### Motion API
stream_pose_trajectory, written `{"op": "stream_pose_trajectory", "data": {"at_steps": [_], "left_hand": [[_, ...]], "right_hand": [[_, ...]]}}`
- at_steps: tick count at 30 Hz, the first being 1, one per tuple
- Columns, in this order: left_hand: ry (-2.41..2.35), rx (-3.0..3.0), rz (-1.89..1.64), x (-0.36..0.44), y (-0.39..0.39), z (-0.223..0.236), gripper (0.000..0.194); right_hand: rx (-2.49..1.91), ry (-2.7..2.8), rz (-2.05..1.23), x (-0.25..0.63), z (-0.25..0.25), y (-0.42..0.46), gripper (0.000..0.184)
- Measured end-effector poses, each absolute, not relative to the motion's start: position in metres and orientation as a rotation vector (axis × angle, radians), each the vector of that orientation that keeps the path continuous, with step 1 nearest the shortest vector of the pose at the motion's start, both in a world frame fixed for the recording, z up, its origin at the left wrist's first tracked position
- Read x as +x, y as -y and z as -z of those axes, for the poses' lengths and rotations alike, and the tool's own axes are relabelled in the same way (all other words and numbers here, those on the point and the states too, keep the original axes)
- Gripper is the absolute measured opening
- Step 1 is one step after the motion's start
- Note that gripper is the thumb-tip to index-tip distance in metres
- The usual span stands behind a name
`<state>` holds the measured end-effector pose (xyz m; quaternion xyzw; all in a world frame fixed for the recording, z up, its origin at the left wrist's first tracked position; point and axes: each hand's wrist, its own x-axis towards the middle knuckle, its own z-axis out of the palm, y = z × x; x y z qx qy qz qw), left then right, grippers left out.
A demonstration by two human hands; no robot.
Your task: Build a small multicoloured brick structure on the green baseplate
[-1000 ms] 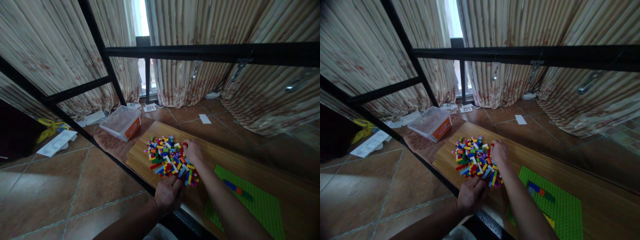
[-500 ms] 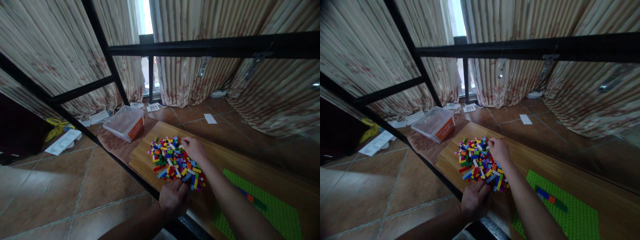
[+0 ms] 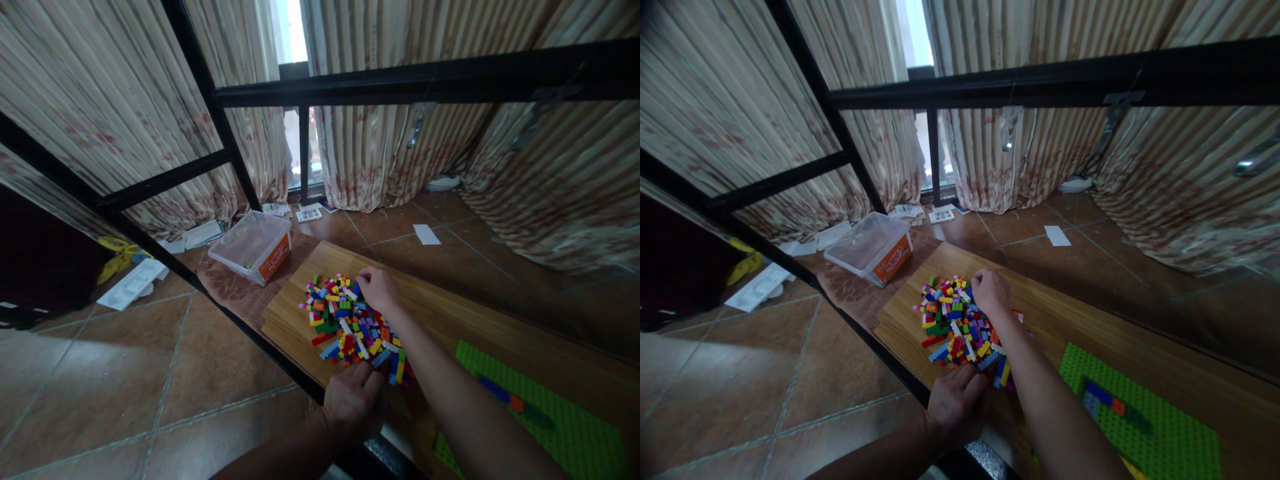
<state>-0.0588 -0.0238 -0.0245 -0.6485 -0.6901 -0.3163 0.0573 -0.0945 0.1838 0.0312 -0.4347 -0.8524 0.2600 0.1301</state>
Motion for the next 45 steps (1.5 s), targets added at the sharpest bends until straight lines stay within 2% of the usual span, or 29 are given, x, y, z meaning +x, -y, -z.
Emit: {"op": "stream_pose_trajectory", "data": {"at_steps": [3,6,9,14,17,20,27,30,33,38,42,45], "left_hand": [[2.104,-1.969,0.96,-0.059,0.023,0.024,0.007],[2.118,-1.969,0.982,-0.059,0.024,0.021,0.011],[2.184,-1.977,1.116,-0.06,0.026,0.013,0.013],[2.443,-1.726,1.83,-0.062,0.022,-0.017,0.012],[2.463,-1.555,2.268,-0.062,0.012,-0.037,0.026],[2.432,-1.496,2.524,-0.061,0.003,-0.048,0.03],[2.483,-1.59,2.594,-0.058,0.005,-0.052,0.028],[2.469,-1.633,2.759,-0.058,0.006,-0.052,0.029],[2.415,-1.616,2.899,-0.058,0.004,-0.051,0.031],[2.445,-1.589,2.93,-0.06,0.0,-0.046,0.032],[2.504,-1.565,2.843,-0.06,0.002,-0.046,0.029],[2.564,-1.698,2.56,-0.061,0.003,-0.048,0.021]], "right_hand": [[-1.169,2.311,-0.92,-0.072,-0.032,-0.179,0.025],[-1.055,1.902,-1.307,-0.045,-0.03,-0.166,0.025],[-1.014,1.564,-1.615,-0.018,-0.031,-0.146,0.033],[-0.962,1.253,-1.796,0.014,-0.036,-0.11,0.039],[-0.883,1.199,-1.842,0.025,-0.038,-0.093,0.038],[-0.867,1.186,-1.816,0.032,-0.038,-0.082,0.036],[-0.921,1.182,-1.824,0.049,-0.047,-0.073,0.032],[-0.957,1.214,-1.821,0.051,-0.047,-0.07,0.031],[-0.963,1.097,-1.853,0.049,-0.042,-0.068,0.03],[-0.988,0.863,-1.918,0.043,-0.037,-0.066,0.031],[-0.972,0.756,-2.007,0.042,-0.042,-0.066,0.036],[-0.985,0.827,-2.034,0.04,-0.045,-0.064,0.037]]}}
